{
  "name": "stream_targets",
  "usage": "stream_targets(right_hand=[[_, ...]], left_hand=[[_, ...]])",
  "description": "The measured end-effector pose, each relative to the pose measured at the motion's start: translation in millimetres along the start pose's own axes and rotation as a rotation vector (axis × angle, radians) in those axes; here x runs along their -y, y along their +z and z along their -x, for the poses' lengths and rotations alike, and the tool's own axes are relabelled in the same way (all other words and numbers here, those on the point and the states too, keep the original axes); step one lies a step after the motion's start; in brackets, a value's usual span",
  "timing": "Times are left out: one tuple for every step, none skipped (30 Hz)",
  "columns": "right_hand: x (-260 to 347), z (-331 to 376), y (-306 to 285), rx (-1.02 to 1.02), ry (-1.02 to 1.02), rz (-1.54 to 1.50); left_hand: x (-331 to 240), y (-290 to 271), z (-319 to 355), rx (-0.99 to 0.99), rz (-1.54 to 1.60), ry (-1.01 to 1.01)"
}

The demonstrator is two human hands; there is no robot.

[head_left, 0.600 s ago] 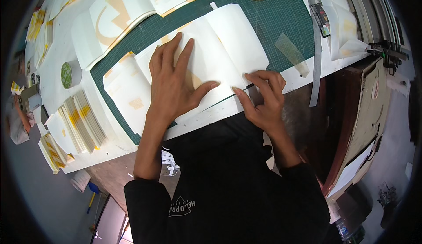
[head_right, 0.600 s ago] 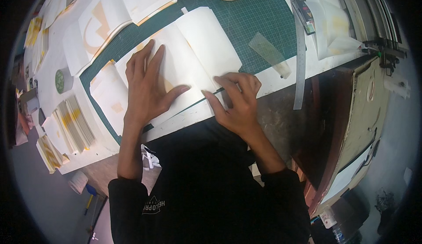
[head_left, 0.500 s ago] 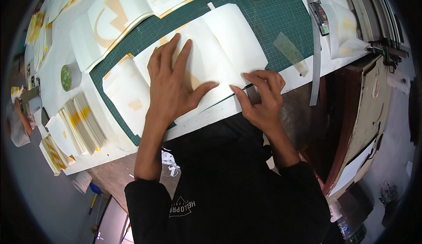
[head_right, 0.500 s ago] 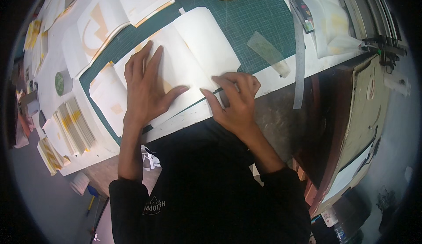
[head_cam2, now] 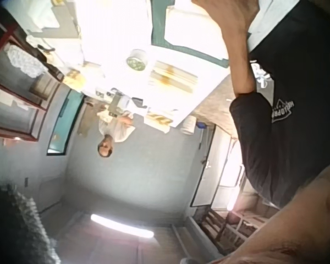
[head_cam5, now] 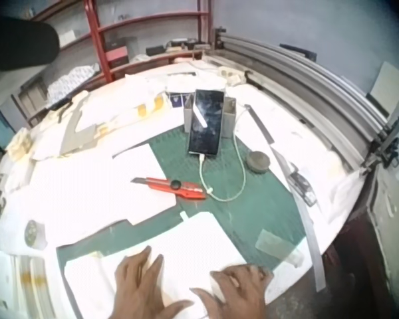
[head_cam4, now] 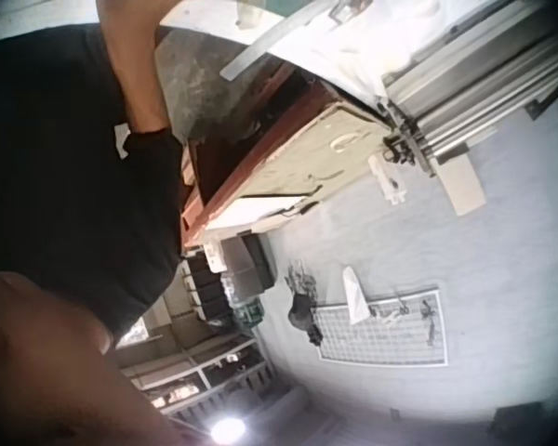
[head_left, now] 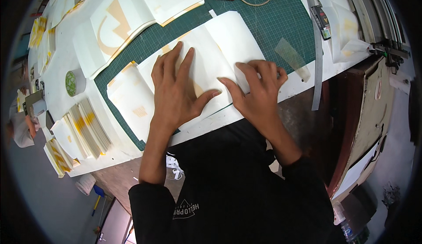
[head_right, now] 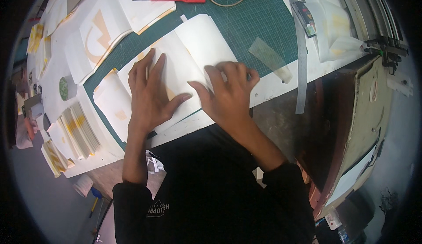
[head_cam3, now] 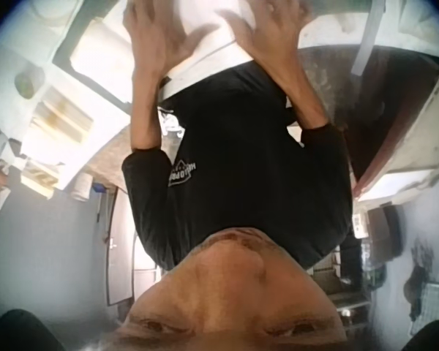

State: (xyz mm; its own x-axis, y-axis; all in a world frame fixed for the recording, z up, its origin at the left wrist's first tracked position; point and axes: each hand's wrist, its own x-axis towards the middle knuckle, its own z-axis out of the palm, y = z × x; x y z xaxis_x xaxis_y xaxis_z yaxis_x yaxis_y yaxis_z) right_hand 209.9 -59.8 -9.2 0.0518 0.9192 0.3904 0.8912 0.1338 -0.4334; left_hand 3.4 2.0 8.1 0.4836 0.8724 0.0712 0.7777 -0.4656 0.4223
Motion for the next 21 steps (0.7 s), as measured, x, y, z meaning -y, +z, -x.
stream_targets(right_hand=[[1.8,-7.7,3.6,0.005,0.0,-0.003],[2.1,-12.9,6.4,0.01,0.0,-0.006],[1.3,-15.5,9.7,0.0,0.004,-0.004],[0.3,-16.7,14.0,-0.009,0.008,-0.002],[-0.3,-19.0,16.9,-0.018,0.012,0.0],[-1.1,-21.9,18.3,-0.018,0.028,0.015],[-2.0,-25.2,18.7,-0.018,0.044,0.03],[-2.9,-28.3,20.3,-0.018,0.061,0.045],[-3.6,-32.5,23.3,-0.036,0.05,0.036],[-4.4,-38.1,28.1,-0.055,0.039,0.026],[-5.2,-43.6,32.5,-0.073,0.028,0.016],[-5.3,-49.7,34.8,-0.07,0.028,0.022],[-4.9,-56.7,35.7,-0.066,0.028,0.029],[-4.8,-63.3,37.3,-0.063,0.028,0.035],[-5.3,-69.5,40.0,-0.056,0.034,0.029],[-6.1,-75.9,43.1,-0.05,0.04,0.022],[-6.6,-81.7,46.1,-0.043,0.046,0.016],[-6.4,-87.6,48.7,-0.037,0.055,0.007],[-6.0,-93.1,51.1,-0.03,0.064,-0.002],[-6.1,-98.3,53.0,-0.024,0.073,-0.01],[-6.9,-102.8,55.0,-0.019,0.077,-0.025]], left_hand=[[-0.6,-0.8,-0.6,0.002,0.009,-0.001],[-1.2,-1.4,-1.1,0.005,0.018,-0.002],[-1.1,-2.6,-1.2,0.005,0.022,-0.001],[-1.0,-3.4,-0.9,0.005,0.026,-0.001],[-0.8,-4.0,-1.1,0.006,0.03,-0.001],[-0.9,-3.2,-0.9,0.004,0.03,0.003],[-1.3,-2.3,-1.1,0.001,0.03,0.006],[-1.2,-1.4,-0.9,-0.001,0.03,0.009],[-1.3,-1.2,-0.8,0.002,0.025,0.003],[-1.2,-0.9,-0.3,0.004,0.02,-0.002],[-1.1,-0.7,0.2,0.006,0.015,-0.008],[-1.0,-0.9,-0.1,0.005,0.025,-0.005],[-0.8,-1.2,-0.3,0.003,0.036,-0.003],[-0.6,-1.3,-0.5,0.002,0.046,0.0],[-0.8,-1.6,-0.6,0.004,0.043,0.001],[-0.9,-1.8,-0.7,0.005,0.039,0.001],[-0.9,-1.9,-0.7,0.006,0.036,0.002],[-1.0,-2.0,-0.9,0.003,0.034,0.005],[-1.1,-1.8,-1.0,-0.001,0.032,0.007],[-1.0,-1.8,-1.1,-0.005,0.031,0.01],[-0.9,-1.7,-0.6,-0.004,0.028,0.009]])
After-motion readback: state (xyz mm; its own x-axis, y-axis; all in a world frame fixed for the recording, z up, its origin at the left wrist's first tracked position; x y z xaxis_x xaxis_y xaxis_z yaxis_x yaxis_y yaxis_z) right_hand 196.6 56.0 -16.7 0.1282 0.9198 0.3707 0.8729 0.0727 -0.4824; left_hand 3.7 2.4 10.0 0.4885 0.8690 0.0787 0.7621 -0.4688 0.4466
